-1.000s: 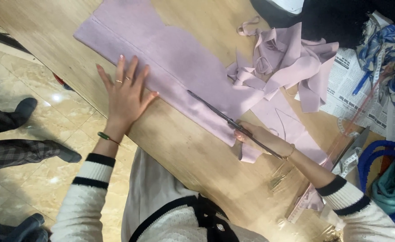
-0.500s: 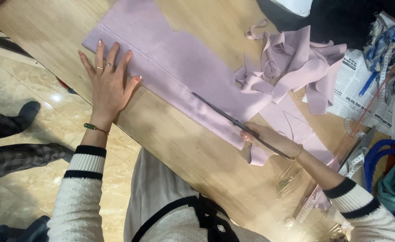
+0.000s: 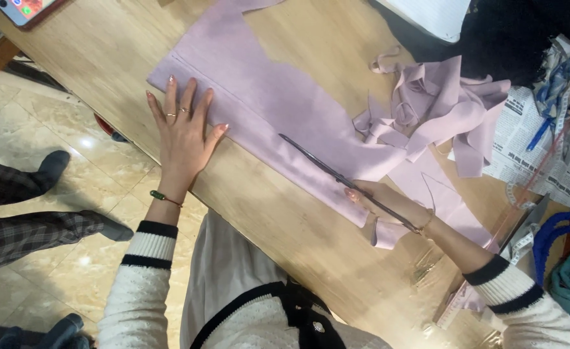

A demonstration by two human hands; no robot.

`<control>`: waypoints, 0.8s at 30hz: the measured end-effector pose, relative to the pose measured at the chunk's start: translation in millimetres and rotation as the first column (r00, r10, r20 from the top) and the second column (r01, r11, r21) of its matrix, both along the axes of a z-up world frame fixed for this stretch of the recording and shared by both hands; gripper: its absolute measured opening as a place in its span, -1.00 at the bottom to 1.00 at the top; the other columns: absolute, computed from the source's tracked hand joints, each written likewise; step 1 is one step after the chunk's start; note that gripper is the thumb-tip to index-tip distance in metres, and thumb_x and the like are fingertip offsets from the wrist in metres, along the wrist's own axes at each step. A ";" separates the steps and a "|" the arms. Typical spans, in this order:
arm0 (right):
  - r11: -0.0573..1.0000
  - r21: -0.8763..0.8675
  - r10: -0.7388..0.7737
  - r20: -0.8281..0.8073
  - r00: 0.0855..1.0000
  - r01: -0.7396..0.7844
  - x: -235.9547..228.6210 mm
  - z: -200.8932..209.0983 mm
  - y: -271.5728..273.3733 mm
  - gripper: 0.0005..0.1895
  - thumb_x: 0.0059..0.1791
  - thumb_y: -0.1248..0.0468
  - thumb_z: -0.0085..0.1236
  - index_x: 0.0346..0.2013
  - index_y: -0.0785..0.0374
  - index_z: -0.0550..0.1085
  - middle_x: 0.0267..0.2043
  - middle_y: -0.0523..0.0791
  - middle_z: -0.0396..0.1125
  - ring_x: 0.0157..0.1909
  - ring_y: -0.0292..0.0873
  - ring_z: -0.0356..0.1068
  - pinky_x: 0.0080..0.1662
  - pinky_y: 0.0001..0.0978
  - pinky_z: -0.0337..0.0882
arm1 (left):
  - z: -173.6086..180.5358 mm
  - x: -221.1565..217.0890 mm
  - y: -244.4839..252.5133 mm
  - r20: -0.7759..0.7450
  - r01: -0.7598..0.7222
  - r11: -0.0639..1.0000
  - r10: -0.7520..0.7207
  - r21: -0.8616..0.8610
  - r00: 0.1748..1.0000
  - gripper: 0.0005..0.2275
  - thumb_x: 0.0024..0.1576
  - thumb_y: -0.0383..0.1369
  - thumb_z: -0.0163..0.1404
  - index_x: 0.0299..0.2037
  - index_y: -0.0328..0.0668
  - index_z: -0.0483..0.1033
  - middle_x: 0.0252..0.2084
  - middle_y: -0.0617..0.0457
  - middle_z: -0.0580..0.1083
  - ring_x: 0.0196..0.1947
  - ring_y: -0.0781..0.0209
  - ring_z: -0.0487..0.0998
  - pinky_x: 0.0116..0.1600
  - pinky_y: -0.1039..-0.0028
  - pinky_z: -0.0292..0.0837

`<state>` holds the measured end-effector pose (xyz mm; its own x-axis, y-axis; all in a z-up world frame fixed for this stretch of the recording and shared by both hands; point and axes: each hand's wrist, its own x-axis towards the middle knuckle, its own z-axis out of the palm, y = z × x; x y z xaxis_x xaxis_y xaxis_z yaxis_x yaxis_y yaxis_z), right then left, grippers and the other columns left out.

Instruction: The person measures and marks a piece of light purple fabric using a ruler and a blue pen. They then use a pair of scissors to cut the fabric along the marked lines, separating it into smaller pieces on a wooden table.

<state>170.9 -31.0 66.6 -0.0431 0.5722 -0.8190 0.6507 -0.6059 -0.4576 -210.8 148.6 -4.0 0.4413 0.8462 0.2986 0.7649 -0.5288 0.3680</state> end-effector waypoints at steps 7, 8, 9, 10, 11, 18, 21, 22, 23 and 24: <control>0.999 -0.047 0.008 -0.005 1.000 -0.008 -60.8 94.1 41.7 -0.46 0.03 -0.25 -0.12 -0.11 0.12 0.49 -0.38 0.05 0.43 -0.27 0.00 0.46 -0.21 -0.16 0.45 | -8.3 -1.3 2.3 -0.024 -0.024 0.997 0.023 -0.068 0.999 -0.38 0.31 0.19 -0.25 0.40 -0.05 0.35 0.49 -0.14 0.20 0.55 -0.15 -0.17 0.47 -0.31 -0.51; 0.999 -0.047 0.008 -0.006 1.000 -0.008 -58.5 83.8 41.7 -0.46 0.03 -0.25 -0.12 -0.11 0.12 0.49 -0.38 0.05 0.43 -0.27 0.00 0.46 -0.21 -0.16 0.45 | -7.9 -1.3 2.1 -0.025 -0.024 0.997 0.023 -0.068 0.999 -0.38 0.31 0.19 -0.25 0.40 -0.05 0.35 0.49 -0.14 0.20 0.55 -0.15 -0.17 0.47 -0.31 -0.51; 0.999 -0.047 0.011 -0.003 1.000 -0.011 -56.0 73.5 41.9 -0.45 0.03 -0.26 -0.13 -0.09 0.12 0.49 -0.39 0.04 0.42 -0.28 -0.01 0.45 -0.22 -0.17 0.45 | -7.5 -1.0 2.4 -0.025 -0.028 0.997 0.027 -0.071 0.999 -0.38 0.31 0.20 -0.25 0.39 -0.05 0.35 0.48 -0.13 0.21 0.55 -0.14 -0.16 0.47 -0.30 -0.50; 0.999 -0.047 0.015 0.000 1.000 -0.015 -53.5 63.3 42.2 -0.43 0.03 -0.27 -0.15 -0.08 0.11 0.48 -0.39 0.03 0.42 -0.29 -0.02 0.45 -0.23 -0.19 0.45 | -7.0 -0.7 2.7 -0.025 -0.032 0.997 0.030 -0.074 0.999 -0.38 0.31 0.20 -0.26 0.39 -0.04 0.35 0.48 -0.12 0.21 0.55 -0.13 -0.15 0.47 -0.28 -0.48; 0.999 -0.046 0.015 -0.001 1.000 -0.015 -50.7 53.1 42.6 -0.43 0.03 -0.27 -0.15 -0.08 0.11 0.48 -0.39 0.03 0.42 -0.29 -0.02 0.45 -0.23 -0.19 0.45 | -5.6 -0.7 3.1 -0.025 -0.033 0.997 0.031 -0.074 0.999 -0.38 0.31 0.20 -0.26 0.39 -0.04 0.35 0.48 -0.12 0.21 0.55 -0.13 -0.15 0.47 -0.28 -0.48; 0.998 -0.051 0.048 0.025 0.999 -0.047 -27.6 -17.9 40.0 -0.34 0.05 -0.36 -0.27 0.04 0.05 0.44 -0.42 -0.05 0.36 -0.34 -0.11 0.40 -0.31 -0.29 0.43 | -7.5 -1.2 4.0 -0.039 -0.041 0.999 0.040 -0.025 0.998 -0.41 0.28 0.16 -0.16 0.36 -0.04 0.38 0.46 -0.13 0.24 0.54 -0.16 -0.10 0.47 -0.32 -0.36; 0.998 -0.059 0.032 0.044 0.999 -0.030 -40.3 -2.6 49.6 -0.33 0.04 -0.37 -0.27 0.05 0.03 0.46 -0.44 -0.06 0.36 -0.40 -0.15 0.38 -0.36 -0.33 0.43 | -6.8 -0.8 4.1 -0.027 -0.044 0.999 0.043 -0.002 0.999 -0.42 0.28 0.14 -0.15 0.36 -0.04 0.39 0.45 -0.13 0.25 0.53 -0.16 -0.08 0.47 -0.33 -0.34; 0.998 -0.065 0.007 0.056 0.998 -0.004 -48.6 10.1 54.0 -0.35 0.03 -0.36 -0.24 0.03 0.03 0.49 -0.45 -0.06 0.37 -0.44 -0.18 0.36 -0.39 -0.36 0.42 | -5.8 -1.0 4.1 -0.018 -0.043 0.999 0.043 -0.001 0.999 -0.43 0.28 0.14 -0.15 0.36 -0.03 0.38 0.45 -0.13 0.25 0.53 -0.16 -0.09 0.46 -0.34 -0.34; 0.998 -0.065 0.007 0.055 0.998 -0.004 -52.7 11.5 57.2 -0.35 0.03 -0.36 -0.24 0.03 0.03 0.49 -0.45 -0.06 0.37 -0.44 -0.18 0.36 -0.39 -0.36 0.42 | -7.5 -2.4 4.9 -0.019 -0.042 0.999 0.042 -0.001 0.999 -0.43 0.28 0.14 -0.15 0.36 -0.03 0.38 0.45 -0.13 0.25 0.53 -0.16 -0.09 0.46 -0.34 -0.34; 0.998 -0.062 0.014 0.048 0.999 -0.011 -56.6 12.9 60.4 -0.35 0.03 -0.35 -0.24 0.03 0.03 0.49 -0.43 -0.04 0.38 -0.41 -0.15 0.37 -0.36 -0.34 0.42 | -9.1 -3.7 5.7 -0.022 -0.055 0.998 0.055 0.003 0.998 -0.43 0.28 0.14 -0.14 0.35 -0.03 0.38 0.44 -0.14 0.26 0.53 -0.17 -0.07 0.45 -0.36 -0.34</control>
<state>114.3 29.4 79.5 -0.0089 0.5202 -0.8540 0.6789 -0.6239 -0.3871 -214.5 154.2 -13.0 0.4001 0.8688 0.2916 0.8008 -0.4862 0.3498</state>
